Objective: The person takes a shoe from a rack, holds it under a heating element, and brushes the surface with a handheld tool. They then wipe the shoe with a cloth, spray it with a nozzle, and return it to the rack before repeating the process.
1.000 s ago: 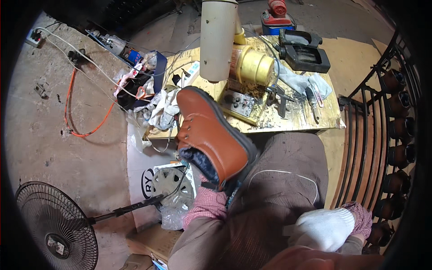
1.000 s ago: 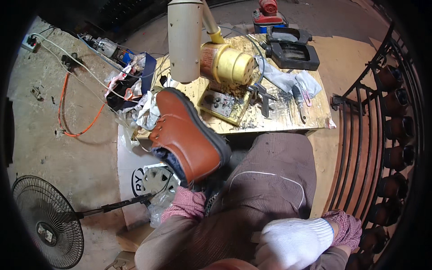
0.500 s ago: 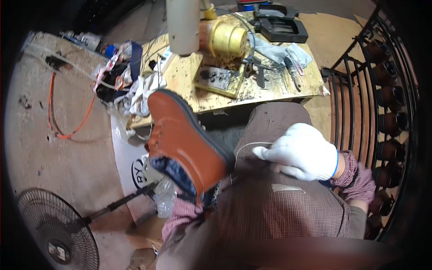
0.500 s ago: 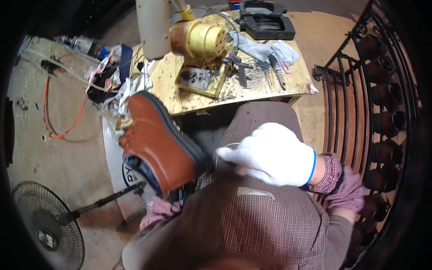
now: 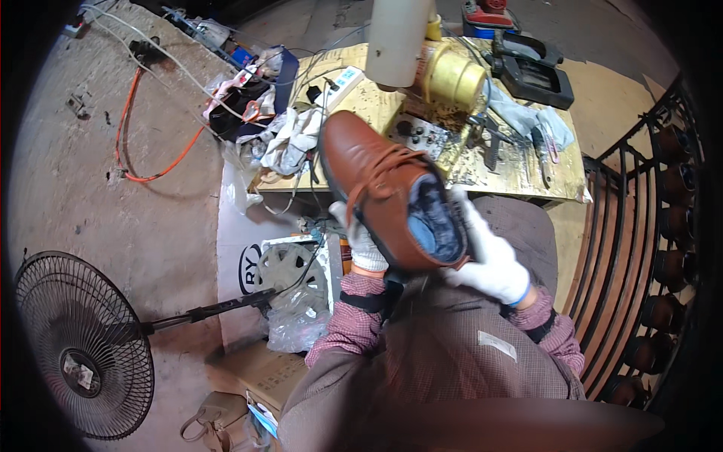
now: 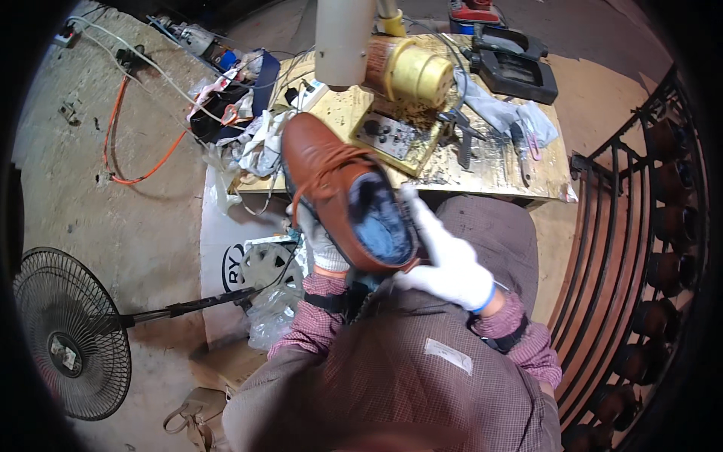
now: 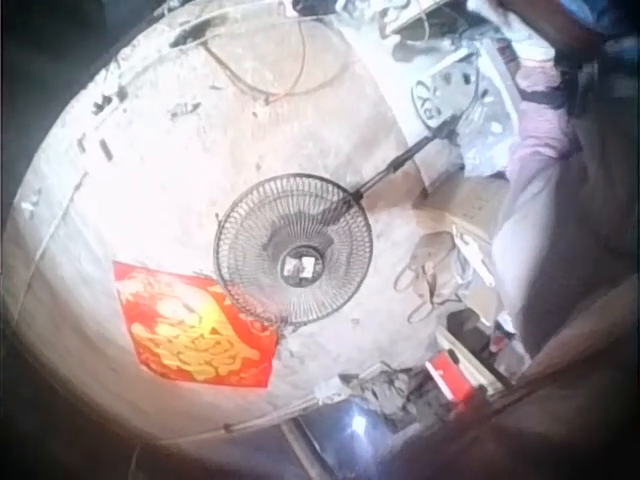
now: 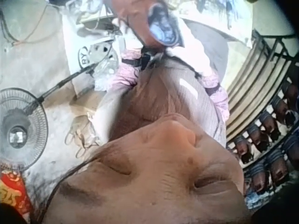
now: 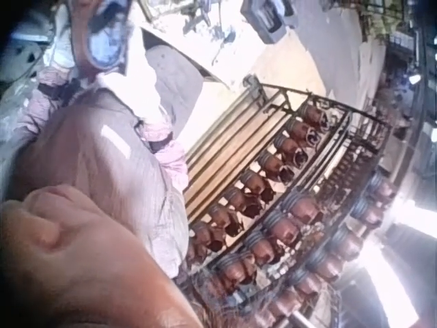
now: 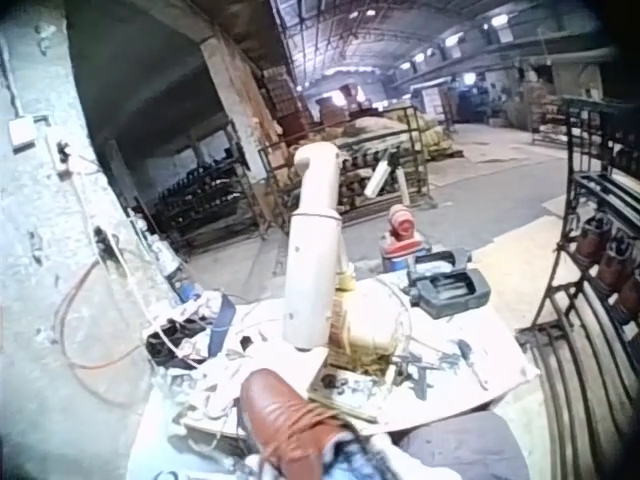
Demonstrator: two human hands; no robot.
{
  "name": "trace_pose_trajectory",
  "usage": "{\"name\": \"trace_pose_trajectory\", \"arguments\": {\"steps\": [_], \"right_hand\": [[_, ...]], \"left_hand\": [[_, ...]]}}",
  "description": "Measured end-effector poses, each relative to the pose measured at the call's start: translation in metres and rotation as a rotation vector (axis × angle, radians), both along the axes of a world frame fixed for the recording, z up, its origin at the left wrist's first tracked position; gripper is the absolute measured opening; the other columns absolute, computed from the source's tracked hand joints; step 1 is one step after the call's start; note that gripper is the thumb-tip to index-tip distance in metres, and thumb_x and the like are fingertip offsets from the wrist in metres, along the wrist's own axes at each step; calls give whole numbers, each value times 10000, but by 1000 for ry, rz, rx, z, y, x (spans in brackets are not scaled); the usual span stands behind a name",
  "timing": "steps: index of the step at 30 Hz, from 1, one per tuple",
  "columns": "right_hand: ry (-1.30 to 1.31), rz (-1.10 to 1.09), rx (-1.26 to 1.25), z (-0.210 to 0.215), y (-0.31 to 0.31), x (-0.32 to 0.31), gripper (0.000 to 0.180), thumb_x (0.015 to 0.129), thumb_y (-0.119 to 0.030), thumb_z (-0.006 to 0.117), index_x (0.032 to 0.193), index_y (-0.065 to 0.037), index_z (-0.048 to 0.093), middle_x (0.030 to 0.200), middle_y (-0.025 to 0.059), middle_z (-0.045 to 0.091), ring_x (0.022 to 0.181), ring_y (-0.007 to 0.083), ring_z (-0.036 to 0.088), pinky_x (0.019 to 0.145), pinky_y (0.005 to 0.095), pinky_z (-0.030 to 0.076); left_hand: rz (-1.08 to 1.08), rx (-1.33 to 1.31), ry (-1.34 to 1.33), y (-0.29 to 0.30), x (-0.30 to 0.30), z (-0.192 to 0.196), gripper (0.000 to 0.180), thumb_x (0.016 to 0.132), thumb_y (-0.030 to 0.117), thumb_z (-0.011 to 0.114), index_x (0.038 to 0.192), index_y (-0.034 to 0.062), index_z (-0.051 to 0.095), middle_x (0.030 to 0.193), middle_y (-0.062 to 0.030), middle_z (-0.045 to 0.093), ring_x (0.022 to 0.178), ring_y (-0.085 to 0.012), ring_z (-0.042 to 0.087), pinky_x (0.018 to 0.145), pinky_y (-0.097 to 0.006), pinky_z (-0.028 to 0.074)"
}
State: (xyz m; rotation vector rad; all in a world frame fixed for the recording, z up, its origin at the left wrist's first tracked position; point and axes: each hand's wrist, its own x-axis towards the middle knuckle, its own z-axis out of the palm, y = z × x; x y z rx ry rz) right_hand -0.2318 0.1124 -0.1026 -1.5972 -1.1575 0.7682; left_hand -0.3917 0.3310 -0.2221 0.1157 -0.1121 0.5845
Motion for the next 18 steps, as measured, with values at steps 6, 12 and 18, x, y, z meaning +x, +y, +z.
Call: {"name": "trace_pose_trajectory", "arguments": {"steps": [6, 12, 18], "right_hand": [[668, -328, 273, -42, -42, 23, 759, 928, -47, 696, 1588, 45, 331, 1601, 153, 436, 1440, 270, 469, 1196, 410, 388], [415, -497, 0, -35, -84, 18, 622, 923, -20, 629, 1516, 58, 458, 1546, 145, 520, 1406, 246, 510, 1179, 372, 397], [398, -524, -68, -52, -98, 15, 628, 890, -53, 717, 1478, 40, 517, 1498, 139, 577, 1352, 247, 569, 1154, 362, 429]], "left_hand": [[132, 235, 806, -12, 27, 99, 834, 1021, 711, 411, 1594, 106, 368, 1555, -105, 499, 1392, -300, 516, 1183, -452, 420], [449, 650, 1112, 31, 46, 68, 936, 1032, 673, 460, 1676, 87, 116, 1671, -167, 299, 1499, -295, 351, 1236, -405, 275], [655, 780, 1210, 34, 61, 104, 905, 1066, 556, 487, 1682, 90, 15, 1707, -183, 191, 1530, -297, 280, 1248, -383, 212]]}}
